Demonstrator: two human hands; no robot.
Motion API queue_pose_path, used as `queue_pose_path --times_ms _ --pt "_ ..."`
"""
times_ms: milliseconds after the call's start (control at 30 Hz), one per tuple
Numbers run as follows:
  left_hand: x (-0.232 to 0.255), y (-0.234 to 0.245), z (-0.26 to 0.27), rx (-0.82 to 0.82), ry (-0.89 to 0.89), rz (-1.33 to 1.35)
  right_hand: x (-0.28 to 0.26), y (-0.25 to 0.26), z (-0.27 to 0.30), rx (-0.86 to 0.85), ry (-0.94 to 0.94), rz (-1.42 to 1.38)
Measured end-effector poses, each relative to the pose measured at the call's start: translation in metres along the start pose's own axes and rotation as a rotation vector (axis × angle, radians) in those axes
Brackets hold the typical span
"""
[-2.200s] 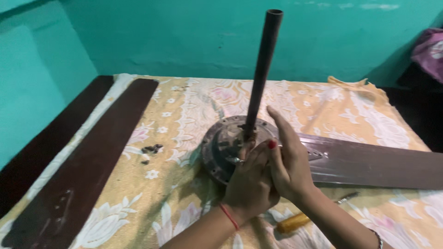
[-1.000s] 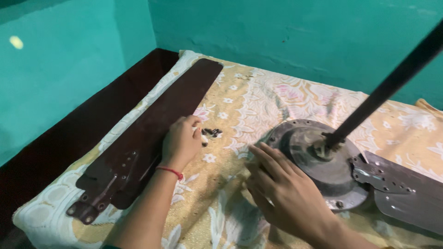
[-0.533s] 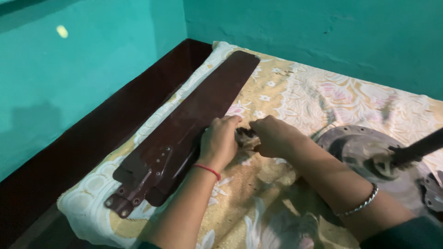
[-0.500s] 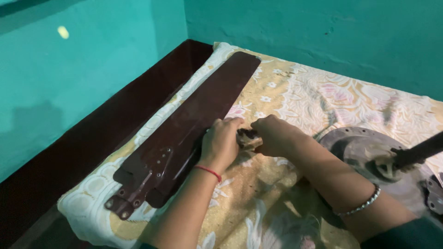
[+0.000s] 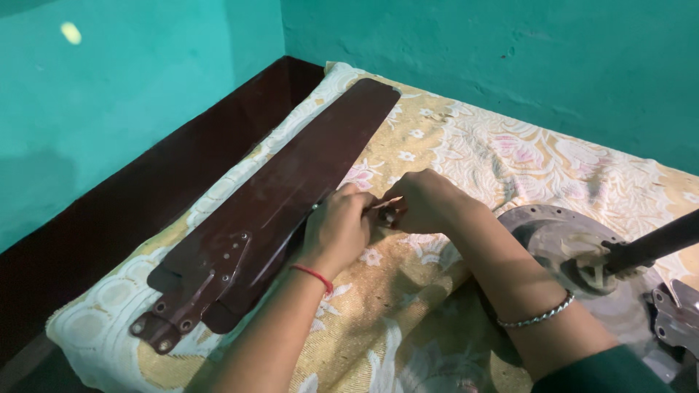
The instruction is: The person attaches a ceiling fan blade to the fan hub using a screwdriver and screws. They align the blade, insert screws, and tighten them to secure the blade in place.
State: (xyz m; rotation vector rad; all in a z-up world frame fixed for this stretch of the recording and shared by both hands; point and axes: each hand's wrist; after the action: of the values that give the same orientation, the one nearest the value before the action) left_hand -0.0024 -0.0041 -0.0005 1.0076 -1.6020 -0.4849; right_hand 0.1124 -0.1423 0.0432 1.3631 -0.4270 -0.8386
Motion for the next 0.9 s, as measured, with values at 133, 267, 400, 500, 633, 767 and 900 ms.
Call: queue_pose_path --times_ms 133,267,400,500,633,767,900 --pt "-0.001 -0.002 -0.002 0.05 0.037 0.06 -0.003 -0.004 0.007 0.063 -0.01 0.009" --pt "-0.003 -0.007 -0.001 0.098 0.02 0.088 -0.004 -0.014 0.011 0.09 0.008 0.087" --pt "-0.005 -0.011 -0.003 0.186 -0.047 0.155 0.005 -0.021 0.011 0.132 0.044 0.045" --pt "-0.007 -0.016 -0.004 0.194 -0.037 0.2 0.015 -0.022 0.009 0.207 0.13 -0.058" --pt "-0.013 -0.023 -0.004 0.226 -0.044 0.205 0.021 -0.022 0.007 0.169 0.086 -0.111" --pt "-0.017 -0.03 -0.009 0.208 -0.065 0.18 0.016 -0.024 0.006 0.217 0.061 -0.061" --pt "-0.015 -0.035 -0.009 0.205 -0.041 0.191 0.016 -0.022 0.01 0.232 0.078 -0.065"
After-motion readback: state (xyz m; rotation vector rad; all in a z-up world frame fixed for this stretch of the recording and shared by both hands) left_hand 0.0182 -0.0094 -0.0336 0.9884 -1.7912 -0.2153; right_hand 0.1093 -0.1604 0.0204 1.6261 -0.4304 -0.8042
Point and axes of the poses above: each hand's wrist, its own z-axis away from the middle knuckle, its own y-axis out of the back of the hand, x = y × z, and after that the axes turned 1 degree about -y, right-handed
